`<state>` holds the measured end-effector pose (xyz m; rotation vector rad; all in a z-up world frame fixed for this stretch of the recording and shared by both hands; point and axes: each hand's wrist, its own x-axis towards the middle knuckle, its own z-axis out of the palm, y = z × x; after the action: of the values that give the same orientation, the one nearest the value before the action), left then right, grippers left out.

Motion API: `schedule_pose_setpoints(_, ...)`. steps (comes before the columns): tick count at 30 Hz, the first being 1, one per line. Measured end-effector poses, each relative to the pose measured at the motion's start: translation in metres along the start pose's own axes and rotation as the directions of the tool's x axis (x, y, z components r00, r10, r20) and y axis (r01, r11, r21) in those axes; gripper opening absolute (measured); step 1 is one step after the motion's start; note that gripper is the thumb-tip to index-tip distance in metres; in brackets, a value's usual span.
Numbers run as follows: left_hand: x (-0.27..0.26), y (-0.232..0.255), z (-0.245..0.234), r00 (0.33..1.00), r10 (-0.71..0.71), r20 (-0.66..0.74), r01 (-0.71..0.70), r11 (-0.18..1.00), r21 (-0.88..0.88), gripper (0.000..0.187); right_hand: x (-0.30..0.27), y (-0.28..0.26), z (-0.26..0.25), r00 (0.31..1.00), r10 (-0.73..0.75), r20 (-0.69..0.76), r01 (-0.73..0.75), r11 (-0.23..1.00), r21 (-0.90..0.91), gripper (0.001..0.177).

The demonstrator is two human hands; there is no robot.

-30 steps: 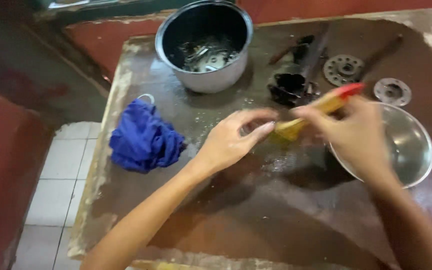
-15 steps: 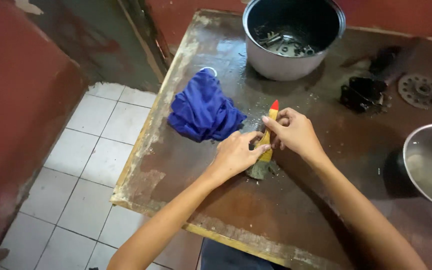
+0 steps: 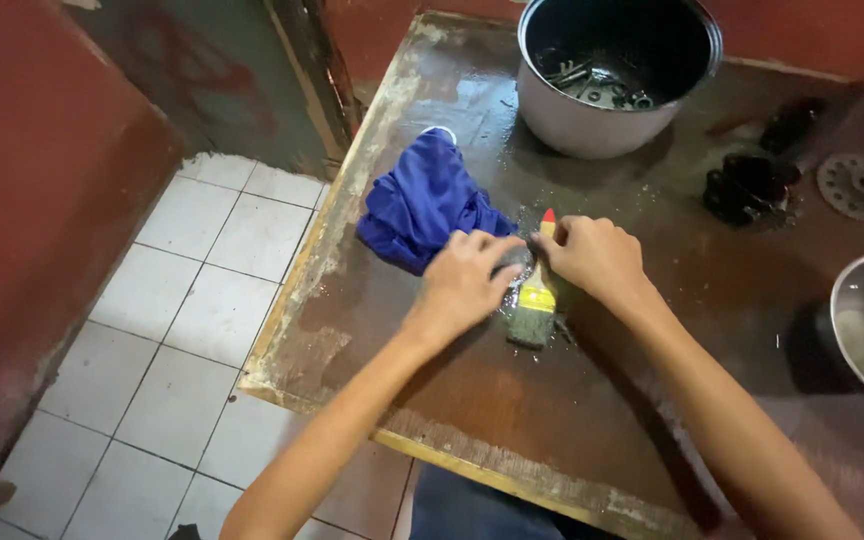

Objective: The person scrubs various mechanical parts, including a cylindrical component, a circular disc, and a bent metal rod, using a brush and liquid from a bowl. They then wipe the parts with a blue cloth.

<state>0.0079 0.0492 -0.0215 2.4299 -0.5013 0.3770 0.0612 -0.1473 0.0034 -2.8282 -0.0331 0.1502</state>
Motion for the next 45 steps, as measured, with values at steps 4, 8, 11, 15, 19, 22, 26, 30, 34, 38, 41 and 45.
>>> schedule_pose_setpoints(4,0.009,0.018,-0.017,0.995,-0.093,0.029,0.096,0.990,-0.103,0.043,0.007,-0.002,0.000,1.000,0.003,0.023,-0.002,1.000,-0.019,0.053)
schedule_pose_setpoints(8,0.006,0.038,-0.002,0.899,-0.296,0.322,0.306,0.952,0.020,0.065,0.020,-0.003,0.007,0.998,0.048,0.041,-0.047,0.999,-0.017,0.053)
schedule_pose_setpoints(11,0.009,0.028,0.006,0.962,-0.183,0.205,0.170,0.982,0.081,0.069,0.018,-0.017,-0.005,0.996,0.068,0.063,-0.075,0.992,0.101,0.050)
schedule_pose_setpoints(15,0.022,0.002,-0.027,0.996,-0.089,-0.018,0.091,0.958,0.271,0.059,0.021,-0.037,-0.012,0.996,0.036,0.083,-0.058,0.958,0.281,0.049)
schedule_pose_setpoints(19,0.034,-0.032,-0.052,0.979,-0.184,-0.092,0.205,0.919,0.336,0.071,0.040,-0.051,0.001,0.998,0.021,0.067,-0.046,0.916,0.399,0.040)
schedule_pose_setpoints(22,0.027,-0.073,-0.057,0.928,-0.372,0.027,0.349,0.893,0.285,0.087,0.043,-0.068,0.013,0.997,-0.029,0.077,-0.008,0.897,0.442,0.044)
schedule_pose_setpoints(26,0.016,-0.097,-0.081,0.932,-0.334,-0.138,0.358,0.904,0.232,0.045,0.046,-0.090,0.023,0.996,-0.049,0.078,0.010,0.899,0.439,0.039)
schedule_pose_setpoints(30,0.001,-0.084,-0.113,0.897,-0.311,-0.315,0.338,0.941,0.032,0.040,0.052,-0.101,0.040,0.994,-0.070,0.086,0.026,0.901,0.432,0.042)
schedule_pose_setpoints(34,-0.005,-0.084,-0.119,0.888,-0.245,-0.389,0.248,0.968,-0.044,0.037,0.054,-0.103,0.050,0.994,-0.105,0.030,0.086,0.918,0.386,0.041)
schedule_pose_setpoints(38,0.001,-0.075,-0.123,0.893,-0.245,-0.378,0.211,0.969,-0.129,0.039,0.049,-0.100,0.046,0.989,-0.145,0.009,0.132,0.925,0.357,0.042)
schedule_pose_setpoints(41,0.013,-0.059,-0.131,0.904,-0.201,-0.377,0.140,0.973,-0.181,0.039,0.044,-0.095,0.040,0.987,-0.163,-0.008,0.152,0.900,0.409,0.041)
schedule_pose_setpoints(45,0.041,-0.034,-0.148,0.938,-0.190,-0.289,0.088,0.940,-0.331,0.037,0.032,-0.090,0.024,0.992,-0.100,0.081,0.070,0.949,0.308,0.045)
